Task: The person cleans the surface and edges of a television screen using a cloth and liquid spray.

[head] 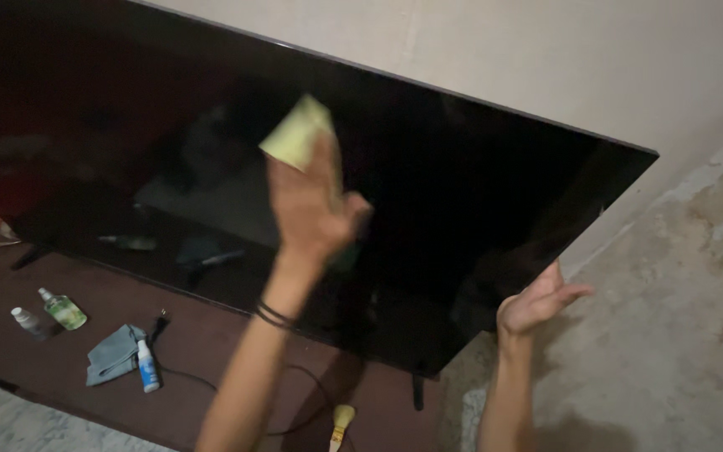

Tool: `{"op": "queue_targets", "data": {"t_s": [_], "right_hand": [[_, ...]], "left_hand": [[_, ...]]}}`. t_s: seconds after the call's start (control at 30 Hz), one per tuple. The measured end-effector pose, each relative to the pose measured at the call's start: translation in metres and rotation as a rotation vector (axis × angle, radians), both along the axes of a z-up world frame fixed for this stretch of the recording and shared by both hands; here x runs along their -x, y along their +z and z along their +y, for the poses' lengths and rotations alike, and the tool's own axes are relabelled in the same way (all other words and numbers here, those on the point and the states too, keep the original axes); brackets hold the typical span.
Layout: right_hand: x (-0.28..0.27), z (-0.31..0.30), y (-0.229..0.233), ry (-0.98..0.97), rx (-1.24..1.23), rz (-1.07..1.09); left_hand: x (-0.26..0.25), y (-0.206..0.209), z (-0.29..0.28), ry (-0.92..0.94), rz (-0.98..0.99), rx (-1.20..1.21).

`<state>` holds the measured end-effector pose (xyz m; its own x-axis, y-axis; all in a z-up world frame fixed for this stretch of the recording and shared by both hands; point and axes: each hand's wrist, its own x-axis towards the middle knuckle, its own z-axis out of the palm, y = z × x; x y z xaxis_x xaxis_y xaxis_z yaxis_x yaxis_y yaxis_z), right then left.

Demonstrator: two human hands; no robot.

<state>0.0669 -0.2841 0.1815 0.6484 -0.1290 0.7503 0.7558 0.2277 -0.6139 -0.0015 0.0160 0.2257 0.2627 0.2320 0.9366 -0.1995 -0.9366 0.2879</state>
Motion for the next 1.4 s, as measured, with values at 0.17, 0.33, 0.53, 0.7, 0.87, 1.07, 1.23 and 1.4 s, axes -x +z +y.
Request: {"op": "queue_targets", "data": {"t_s": [0.17,0.33,0.53,0.7,0.87,1.07,1.23,1.4], "right_hand": [[-0.005,-0.003,-0.007,0.005,-0.006,0.034],[-0.001,-0.002,-0.008,-0.012,-0.042,0.011],[0.015,0.005,0.005,0.026,-0.008,0.032],[0.014,0.009,0.012,0.012,0.014,0.049],[0.023,0.009,0.019,0.148,-0.007,0.122],[0.021,0.009,0.034,-0.102,0.089,-0.019],[0.078,0.045,0.096,-0.607,0.353,-0.517],[0.068,0.123,0.180,-0.663,0.633,-0.765]], "left_hand": [[-0.021,0.034,0.030,0.173,-0.128,0.103],[-0.010,-0.018,-0.040,-0.025,0.144,-0.258],[0.009,-0.036,0.001,0.079,0.200,-0.281],[-0.002,0.022,0.037,0.068,-0.068,0.099],[-0.019,0.035,-0.017,0.025,0.011,-0.097],[0.007,-0.023,-0.037,-0.136,0.195,-0.336],[0.018,-0.014,0.040,0.017,0.039,0.067],[-0.003,0.037,0.049,0.001,-0.044,0.061]]}}
